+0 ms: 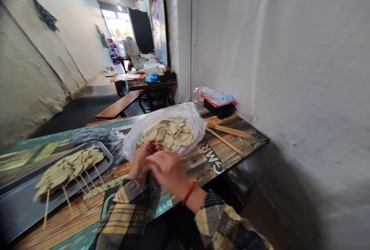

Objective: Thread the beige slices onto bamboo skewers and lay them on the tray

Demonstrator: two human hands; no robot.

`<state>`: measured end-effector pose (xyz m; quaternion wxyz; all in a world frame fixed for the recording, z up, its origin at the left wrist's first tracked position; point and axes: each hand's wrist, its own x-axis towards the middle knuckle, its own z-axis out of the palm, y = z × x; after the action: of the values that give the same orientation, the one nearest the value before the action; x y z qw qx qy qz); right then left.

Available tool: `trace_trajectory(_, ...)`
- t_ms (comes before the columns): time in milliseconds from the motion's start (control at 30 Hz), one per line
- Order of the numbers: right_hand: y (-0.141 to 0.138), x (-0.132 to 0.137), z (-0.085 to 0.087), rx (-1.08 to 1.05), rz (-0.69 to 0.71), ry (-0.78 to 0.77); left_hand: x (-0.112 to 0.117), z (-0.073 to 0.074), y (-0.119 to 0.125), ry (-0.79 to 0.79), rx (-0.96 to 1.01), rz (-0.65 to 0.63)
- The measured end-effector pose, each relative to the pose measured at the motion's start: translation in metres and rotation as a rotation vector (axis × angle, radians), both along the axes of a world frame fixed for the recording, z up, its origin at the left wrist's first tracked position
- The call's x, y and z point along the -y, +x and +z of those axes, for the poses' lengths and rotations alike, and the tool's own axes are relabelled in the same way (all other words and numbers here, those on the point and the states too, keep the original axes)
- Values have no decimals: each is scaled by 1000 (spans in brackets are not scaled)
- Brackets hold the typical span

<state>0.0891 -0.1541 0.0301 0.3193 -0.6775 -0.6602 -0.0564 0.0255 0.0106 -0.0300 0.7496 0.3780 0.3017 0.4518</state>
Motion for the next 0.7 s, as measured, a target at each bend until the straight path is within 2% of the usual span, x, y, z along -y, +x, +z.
trace_trajectory(100, 86, 37, -25, -17, -323, -4, 6, 6, -1, -25, -16, -35)
trace_trajectory(200, 158, 70, -47, -13, -489, -5, 21, 12, -4, 59, -78, -14)
trace_trajectory(300, 207, 91, -65, 1, -584, -25, 45, 16, -7, 157, -111, 32)
trace_trajectory(400, 234, 97, -82, 44, -589, -79, 75, 18, -8, 197, -96, 20)
trace_trajectory(533, 248, 99, -104, 105, -526, -106, 111, 19, -8, 188, -147, 5)
trace_trajectory(633, 256, 107, -118, 85, -597, -90, 127, 21, -10, 173, -156, 1)
trace_trajectory(700, 263, 114, -122, -45, -668, -40, 134, 23, -10, 167, -157, -17)
